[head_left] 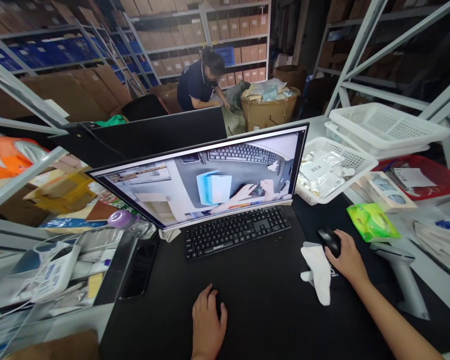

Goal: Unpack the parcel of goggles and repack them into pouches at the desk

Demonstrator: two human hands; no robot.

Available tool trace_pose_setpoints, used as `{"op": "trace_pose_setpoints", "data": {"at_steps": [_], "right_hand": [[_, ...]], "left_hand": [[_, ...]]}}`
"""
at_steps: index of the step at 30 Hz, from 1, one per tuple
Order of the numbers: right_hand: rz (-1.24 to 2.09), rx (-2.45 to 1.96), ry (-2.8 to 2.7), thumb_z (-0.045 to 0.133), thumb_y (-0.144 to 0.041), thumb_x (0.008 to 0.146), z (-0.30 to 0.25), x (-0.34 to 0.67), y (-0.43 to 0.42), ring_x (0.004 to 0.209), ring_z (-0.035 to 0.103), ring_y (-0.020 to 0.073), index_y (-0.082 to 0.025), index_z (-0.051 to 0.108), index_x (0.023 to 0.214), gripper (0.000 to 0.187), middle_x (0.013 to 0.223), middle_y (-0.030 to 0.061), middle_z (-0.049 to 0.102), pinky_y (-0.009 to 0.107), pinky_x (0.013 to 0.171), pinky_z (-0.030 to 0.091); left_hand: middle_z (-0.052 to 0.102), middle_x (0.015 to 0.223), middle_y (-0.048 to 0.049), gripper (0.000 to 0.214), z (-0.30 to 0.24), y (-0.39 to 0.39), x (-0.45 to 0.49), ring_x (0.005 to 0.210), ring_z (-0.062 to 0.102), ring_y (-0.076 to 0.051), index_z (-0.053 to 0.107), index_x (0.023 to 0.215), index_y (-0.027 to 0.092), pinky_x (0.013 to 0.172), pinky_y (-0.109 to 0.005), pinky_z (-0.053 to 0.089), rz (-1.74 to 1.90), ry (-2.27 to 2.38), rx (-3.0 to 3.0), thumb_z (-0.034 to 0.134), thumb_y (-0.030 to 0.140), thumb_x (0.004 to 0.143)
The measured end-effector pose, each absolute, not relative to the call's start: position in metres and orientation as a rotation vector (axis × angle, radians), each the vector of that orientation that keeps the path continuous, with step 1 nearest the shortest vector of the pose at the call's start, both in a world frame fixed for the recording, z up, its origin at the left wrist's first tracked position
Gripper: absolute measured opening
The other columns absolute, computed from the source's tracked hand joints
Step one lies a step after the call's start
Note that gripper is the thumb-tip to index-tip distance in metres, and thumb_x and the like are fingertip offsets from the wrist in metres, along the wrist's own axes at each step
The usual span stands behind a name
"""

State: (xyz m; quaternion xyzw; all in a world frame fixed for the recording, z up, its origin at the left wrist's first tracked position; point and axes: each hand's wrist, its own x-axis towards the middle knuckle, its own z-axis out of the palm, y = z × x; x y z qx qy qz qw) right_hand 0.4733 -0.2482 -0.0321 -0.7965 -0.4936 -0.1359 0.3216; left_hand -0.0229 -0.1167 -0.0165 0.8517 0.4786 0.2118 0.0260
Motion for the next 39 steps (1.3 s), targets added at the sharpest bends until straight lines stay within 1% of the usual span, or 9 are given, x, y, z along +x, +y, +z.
{"op": "trace_pose_setpoints", "data": {"at_steps": [14, 23, 28, 39], "right_hand": [[-0.360, -2.097, -1.294, 0.060, -0.043, 0.088, -0.0305, 0.4732, -0.2486, 0.126, 0.056, 0.0351, -0.017, 0.045, 0.140, 0.060, 0.136, 0.0198, 0.055, 0.052, 0.103, 0.053], [-0.313, -2.121, -1.287, 0.062, -0.041, 0.086, -0.0300, 0.4748, -0.2493, 0.127, 0.055, 0.0353, -0.015, 0.046, 0.139, 0.061, 0.136, 0.0207, 0.055, 0.052, 0.105, 0.051], [-0.307, -2.119, -1.297, 0.061, -0.040, 0.087, -0.0269, 0.4751, -0.2492, 0.127, 0.055, 0.0354, -0.014, 0.046, 0.138, 0.059, 0.136, 0.0216, 0.054, 0.052, 0.104, 0.052], [-0.321, -2.111, -1.281, 0.061, -0.040, 0.087, -0.0240, 0.4738, -0.2493, 0.126, 0.056, 0.0349, -0.015, 0.046, 0.138, 0.059, 0.136, 0.0212, 0.054, 0.052, 0.102, 0.054]], "left_hand": [[0.061, 0.125, -0.0143, 0.023, -0.0143, -0.1168, -0.0204, 0.115, 0.059, -0.030, 0.059, 0.112, 0.016, 0.093, -0.049, 0.052, 0.661, 1.466, 2.675, 0.048, 0.025, 0.095], [0.059, 0.124, -0.0156, 0.022, -0.0096, -0.1170, -0.0154, 0.114, 0.058, -0.030, 0.057, 0.113, 0.013, 0.094, -0.049, 0.051, 0.619, 1.447, 2.745, 0.048, 0.022, 0.095], [0.059, 0.123, -0.0150, 0.023, -0.0109, -0.1161, -0.0148, 0.113, 0.058, -0.030, 0.057, 0.113, 0.014, 0.093, -0.048, 0.052, 0.608, 1.444, 2.765, 0.047, 0.024, 0.096], [0.058, 0.124, -0.0154, 0.023, -0.0116, -0.1148, -0.0132, 0.112, 0.058, -0.030, 0.056, 0.113, 0.014, 0.090, -0.048, 0.053, 0.640, 1.414, 2.824, 0.045, 0.025, 0.097]]}}
